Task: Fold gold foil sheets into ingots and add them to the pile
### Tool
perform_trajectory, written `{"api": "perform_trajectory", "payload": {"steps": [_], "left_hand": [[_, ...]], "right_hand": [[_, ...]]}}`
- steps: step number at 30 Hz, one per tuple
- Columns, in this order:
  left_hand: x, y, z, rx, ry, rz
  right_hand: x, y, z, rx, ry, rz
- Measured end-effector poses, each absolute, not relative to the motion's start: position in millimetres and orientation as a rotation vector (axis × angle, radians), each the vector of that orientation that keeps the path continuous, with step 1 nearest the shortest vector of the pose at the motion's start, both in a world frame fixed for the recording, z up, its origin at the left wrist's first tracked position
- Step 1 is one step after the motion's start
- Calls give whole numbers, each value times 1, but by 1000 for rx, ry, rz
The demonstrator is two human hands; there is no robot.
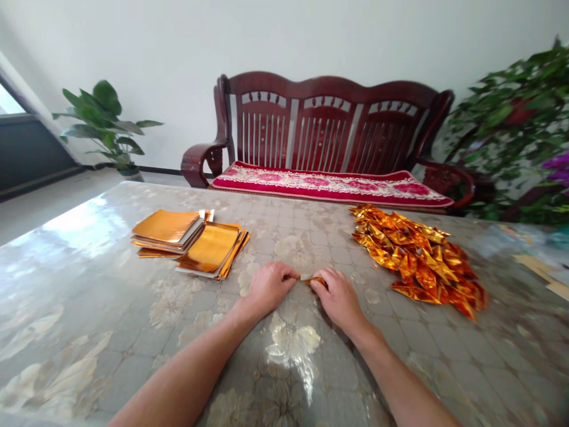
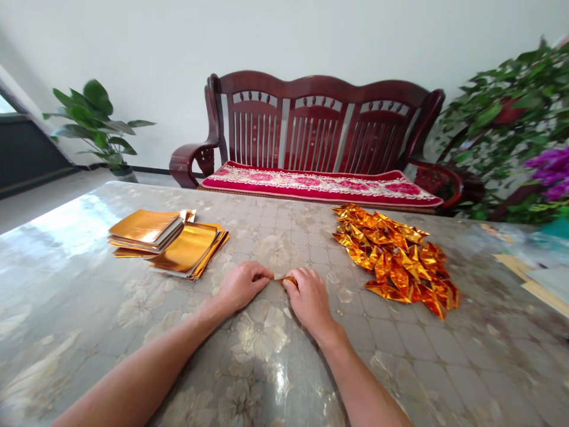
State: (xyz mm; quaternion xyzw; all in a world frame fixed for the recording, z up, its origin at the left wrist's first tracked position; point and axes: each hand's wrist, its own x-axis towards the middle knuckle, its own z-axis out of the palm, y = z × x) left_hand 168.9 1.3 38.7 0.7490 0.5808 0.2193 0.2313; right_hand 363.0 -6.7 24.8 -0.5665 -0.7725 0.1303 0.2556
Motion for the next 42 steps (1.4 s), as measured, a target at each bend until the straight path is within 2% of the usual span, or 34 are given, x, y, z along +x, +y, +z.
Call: {"api": "perform_trajectory", "payload": {"steps": [9,25,42], "left_hand": [[185,-13,36,1954,1505,719],[207,-25,33,1499,1139,1147],[204,-33,44,1461,1249,1292]], "right_hand": [[376,-5,21,-1365,-1772,731],[383,-13,26,-1130,-1471,1182],[372,-17,26,-1043,-1426,1321]]}}
